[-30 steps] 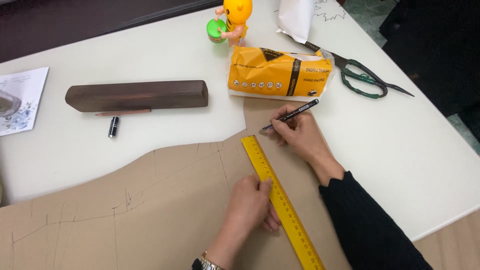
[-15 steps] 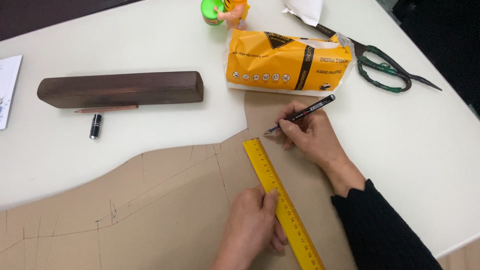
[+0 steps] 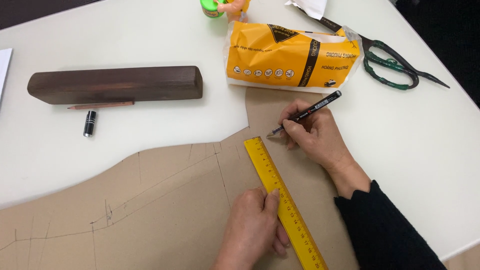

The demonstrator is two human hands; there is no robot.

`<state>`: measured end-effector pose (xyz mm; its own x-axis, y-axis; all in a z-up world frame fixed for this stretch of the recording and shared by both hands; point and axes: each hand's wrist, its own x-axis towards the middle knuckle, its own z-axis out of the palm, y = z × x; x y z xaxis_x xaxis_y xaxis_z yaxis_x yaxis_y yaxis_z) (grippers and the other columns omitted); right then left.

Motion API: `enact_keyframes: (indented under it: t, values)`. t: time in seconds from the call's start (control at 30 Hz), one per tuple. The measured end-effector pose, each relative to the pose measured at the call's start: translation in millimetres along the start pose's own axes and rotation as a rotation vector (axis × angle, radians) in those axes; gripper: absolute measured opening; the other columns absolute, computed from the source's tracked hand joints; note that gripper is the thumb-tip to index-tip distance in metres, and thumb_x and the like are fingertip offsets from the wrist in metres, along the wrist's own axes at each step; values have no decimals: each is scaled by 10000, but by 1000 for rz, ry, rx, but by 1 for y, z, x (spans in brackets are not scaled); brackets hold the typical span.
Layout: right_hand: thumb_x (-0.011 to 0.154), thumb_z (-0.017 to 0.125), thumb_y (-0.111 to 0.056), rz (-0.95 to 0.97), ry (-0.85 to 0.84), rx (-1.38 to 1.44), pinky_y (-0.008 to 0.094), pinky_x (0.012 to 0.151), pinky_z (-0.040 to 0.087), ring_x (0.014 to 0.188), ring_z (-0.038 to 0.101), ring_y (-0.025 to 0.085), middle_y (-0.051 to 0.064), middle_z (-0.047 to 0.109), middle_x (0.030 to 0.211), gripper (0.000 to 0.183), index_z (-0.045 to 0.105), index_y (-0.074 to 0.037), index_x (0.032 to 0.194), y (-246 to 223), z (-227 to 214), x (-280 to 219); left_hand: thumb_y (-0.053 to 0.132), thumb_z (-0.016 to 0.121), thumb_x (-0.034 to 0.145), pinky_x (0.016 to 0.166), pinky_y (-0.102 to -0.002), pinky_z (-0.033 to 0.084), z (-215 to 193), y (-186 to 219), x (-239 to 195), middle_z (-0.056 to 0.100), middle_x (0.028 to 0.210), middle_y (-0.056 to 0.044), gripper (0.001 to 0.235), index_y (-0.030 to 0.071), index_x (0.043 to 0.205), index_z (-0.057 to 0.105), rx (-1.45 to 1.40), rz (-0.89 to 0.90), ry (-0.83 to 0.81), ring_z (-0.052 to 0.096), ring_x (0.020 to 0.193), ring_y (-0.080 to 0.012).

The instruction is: The person uses a yellow ruler and a pen to draw straight lines and mark measurements on a large sheet of brown paper. They adjust the ruler's position multiple times to create a pattern layout on the table.

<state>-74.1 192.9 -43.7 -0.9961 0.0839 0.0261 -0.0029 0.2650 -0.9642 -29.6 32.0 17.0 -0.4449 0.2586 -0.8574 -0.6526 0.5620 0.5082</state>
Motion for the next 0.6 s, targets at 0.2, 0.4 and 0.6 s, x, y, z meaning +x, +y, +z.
enact_keyframes:
  t: [0.2, 0.4, 0.6]
  values:
    - [885, 532, -58, 12, 10, 1, 210, 451, 545, 561, 635, 130, 86, 624, 696, 47, 575, -48, 867, 6, -18, -14, 309, 422, 1051, 350, -230, 527, 17, -7, 6, 670, 587, -114, 329, 42, 967, 595, 3, 3, -2, 633, 415, -157]
    - [883, 533, -53, 26, 17, 1, 213, 456, 544, 548, 635, 135, 91, 629, 690, 44, 574, -48, 868, 1, -1, -3, 309, 419, 1052, 355, -231, 528, 4, -6, 5, 671, 590, -115, 331, 41, 966, 593, 3, 5, -4, 632, 417, -159]
    - [882, 534, -48, 36, 29, 2, 216, 462, 543, 535, 635, 141, 95, 634, 683, 42, 573, -48, 869, -4, 1, -3, 308, 417, 1053, 360, -233, 529, 3, -2, 1, 672, 593, -116, 332, 39, 965, 591, 9, 11, -5, 632, 419, -162]
